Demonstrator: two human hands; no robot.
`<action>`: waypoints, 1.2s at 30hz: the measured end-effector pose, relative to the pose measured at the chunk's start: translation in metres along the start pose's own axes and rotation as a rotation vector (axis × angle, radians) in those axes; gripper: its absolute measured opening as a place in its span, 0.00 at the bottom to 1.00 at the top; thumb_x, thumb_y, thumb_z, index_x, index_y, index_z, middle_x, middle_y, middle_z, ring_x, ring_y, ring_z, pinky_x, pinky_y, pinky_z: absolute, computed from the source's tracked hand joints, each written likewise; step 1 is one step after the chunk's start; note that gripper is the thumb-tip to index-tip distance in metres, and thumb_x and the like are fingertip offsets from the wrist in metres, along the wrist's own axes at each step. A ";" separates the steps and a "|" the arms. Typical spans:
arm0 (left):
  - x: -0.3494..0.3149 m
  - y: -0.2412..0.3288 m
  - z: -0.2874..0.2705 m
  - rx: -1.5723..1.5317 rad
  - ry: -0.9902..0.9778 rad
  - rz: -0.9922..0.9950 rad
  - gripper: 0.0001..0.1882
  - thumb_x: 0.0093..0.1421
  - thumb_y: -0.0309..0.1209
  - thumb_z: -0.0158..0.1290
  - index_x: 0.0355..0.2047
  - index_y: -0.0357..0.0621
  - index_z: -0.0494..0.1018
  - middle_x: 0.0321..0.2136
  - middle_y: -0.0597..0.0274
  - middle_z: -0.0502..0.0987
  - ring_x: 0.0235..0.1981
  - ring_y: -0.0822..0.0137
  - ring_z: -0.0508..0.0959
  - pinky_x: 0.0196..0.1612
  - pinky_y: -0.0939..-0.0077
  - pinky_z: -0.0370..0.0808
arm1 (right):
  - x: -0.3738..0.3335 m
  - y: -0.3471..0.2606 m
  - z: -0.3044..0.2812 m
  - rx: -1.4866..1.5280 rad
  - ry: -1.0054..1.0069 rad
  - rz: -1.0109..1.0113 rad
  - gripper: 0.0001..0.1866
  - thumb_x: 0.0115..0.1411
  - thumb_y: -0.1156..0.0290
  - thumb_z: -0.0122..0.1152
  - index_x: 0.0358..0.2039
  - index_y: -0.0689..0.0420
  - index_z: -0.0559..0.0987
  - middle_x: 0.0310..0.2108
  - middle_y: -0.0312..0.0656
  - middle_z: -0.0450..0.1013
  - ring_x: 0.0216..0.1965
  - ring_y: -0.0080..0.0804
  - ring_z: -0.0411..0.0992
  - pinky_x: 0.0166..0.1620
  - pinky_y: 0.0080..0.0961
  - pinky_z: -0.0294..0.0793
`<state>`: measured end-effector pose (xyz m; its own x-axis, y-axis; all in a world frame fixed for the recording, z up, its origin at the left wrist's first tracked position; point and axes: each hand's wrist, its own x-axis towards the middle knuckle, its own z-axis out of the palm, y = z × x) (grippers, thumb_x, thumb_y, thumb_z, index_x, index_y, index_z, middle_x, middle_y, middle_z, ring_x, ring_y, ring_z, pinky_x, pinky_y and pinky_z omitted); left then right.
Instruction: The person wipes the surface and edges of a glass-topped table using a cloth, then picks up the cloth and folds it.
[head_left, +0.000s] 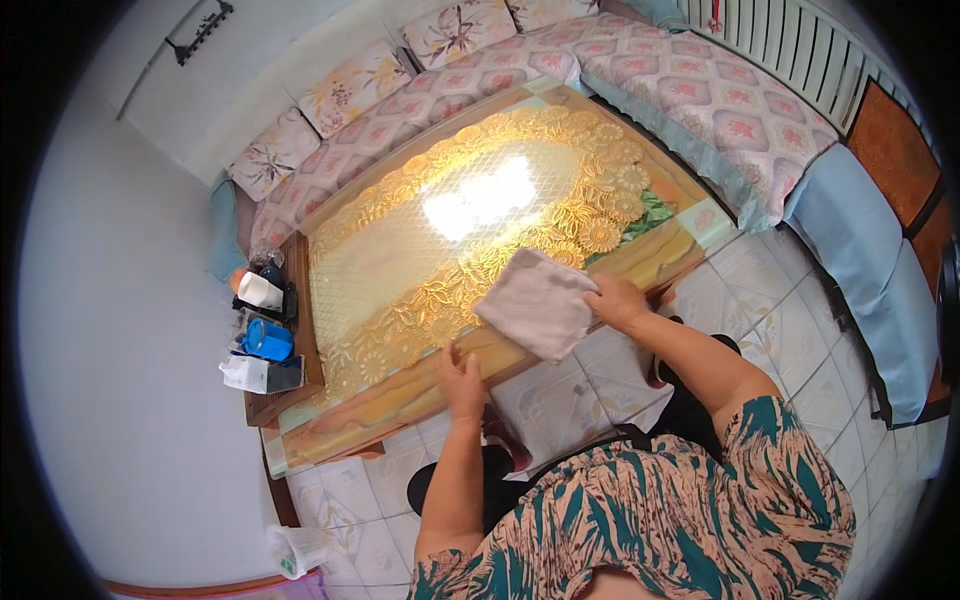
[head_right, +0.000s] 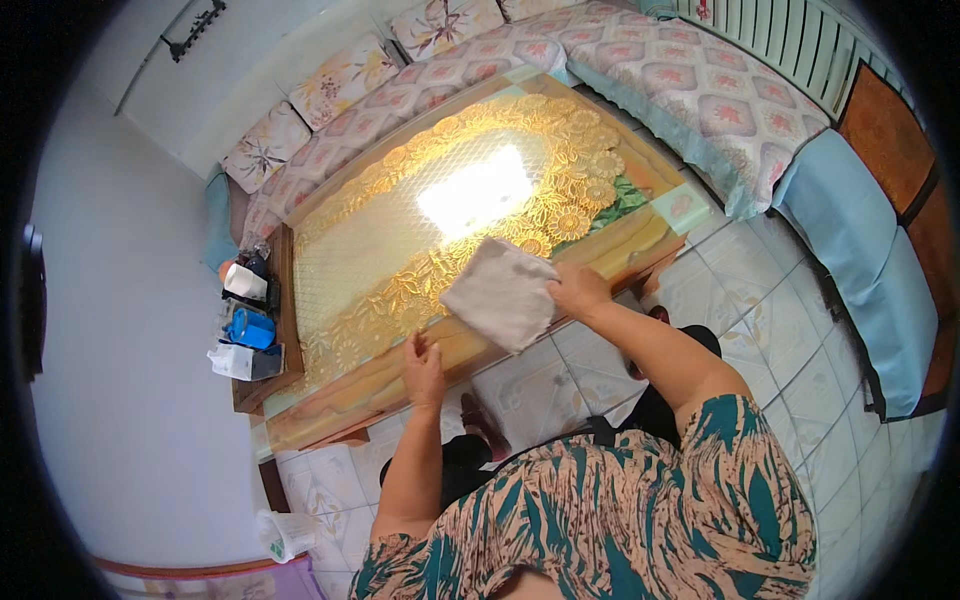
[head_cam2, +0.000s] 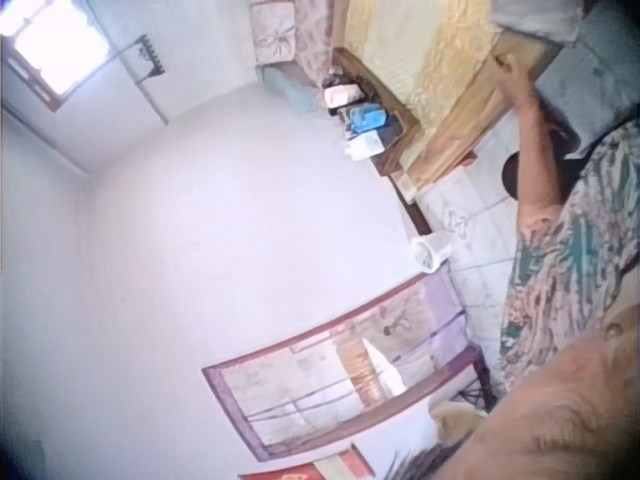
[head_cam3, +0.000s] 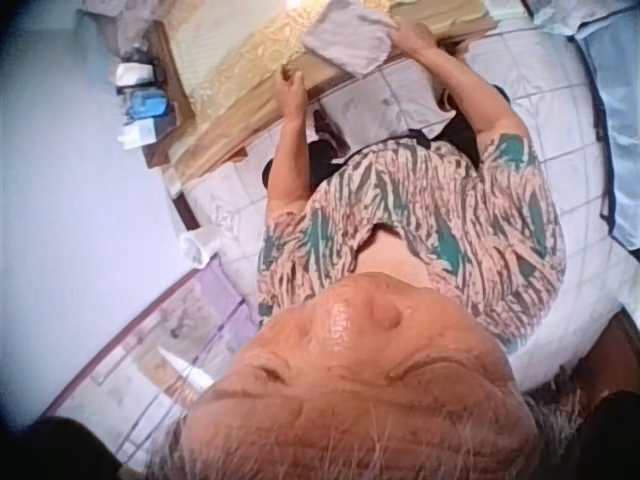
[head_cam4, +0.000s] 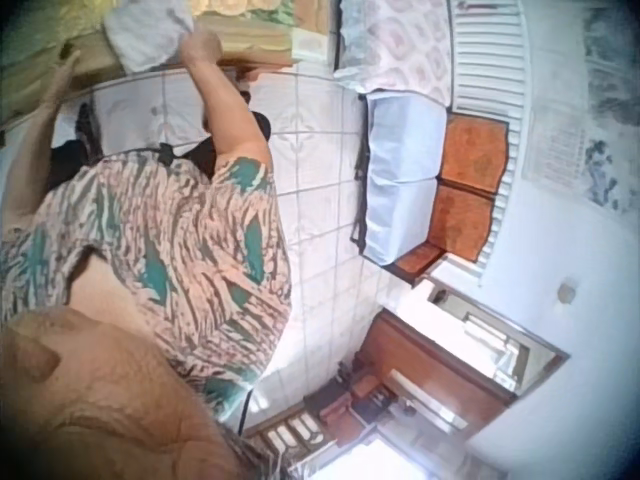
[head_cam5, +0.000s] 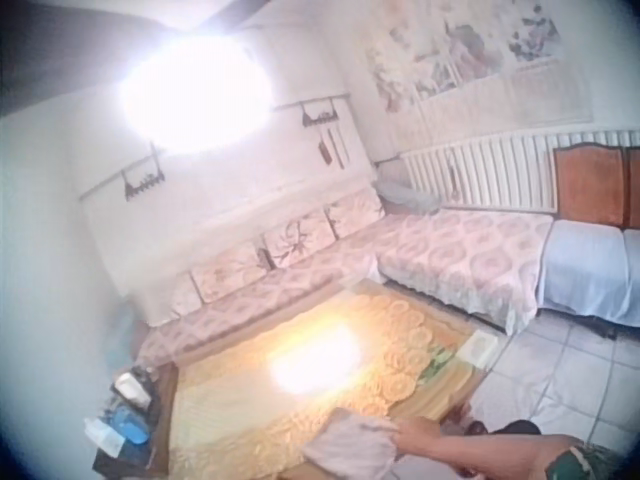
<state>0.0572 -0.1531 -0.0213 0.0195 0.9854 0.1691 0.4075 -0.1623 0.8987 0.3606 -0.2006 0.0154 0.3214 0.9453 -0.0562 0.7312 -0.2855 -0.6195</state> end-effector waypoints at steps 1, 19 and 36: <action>0.007 -0.013 -0.007 0.060 0.045 0.022 0.28 0.54 0.29 0.53 0.55 0.33 0.63 0.47 0.47 0.71 0.48 0.53 0.71 0.52 0.64 0.68 | -0.002 -0.005 -0.010 -0.034 0.000 0.045 0.23 0.52 0.55 0.55 0.40 0.61 0.74 0.34 0.51 0.74 0.43 0.46 0.73 0.47 0.44 0.69; 0.057 -0.016 0.019 1.057 0.168 -0.013 0.34 0.58 0.48 0.48 0.60 0.43 0.59 0.63 0.56 0.57 0.63 0.54 0.55 0.63 0.57 0.51 | 0.056 -0.024 0.048 -0.392 0.181 -0.371 0.37 0.56 0.41 0.48 0.63 0.42 0.60 0.66 0.55 0.46 0.67 0.49 0.42 0.64 0.50 0.39; 0.057 -0.010 0.022 1.074 0.180 0.016 0.33 0.59 0.46 0.46 0.61 0.41 0.57 0.63 0.53 0.55 0.64 0.54 0.54 0.64 0.58 0.50 | 0.059 0.133 -0.072 -0.677 0.377 0.184 0.31 0.60 0.48 0.44 0.64 0.37 0.58 0.65 0.49 0.50 0.66 0.50 0.46 0.63 0.49 0.43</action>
<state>0.0745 -0.0947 -0.0294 -0.0663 0.9474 0.3133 0.9953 0.0406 0.0880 0.5201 -0.1937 -0.0140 0.5660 0.7911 0.2320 0.8144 -0.5802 -0.0085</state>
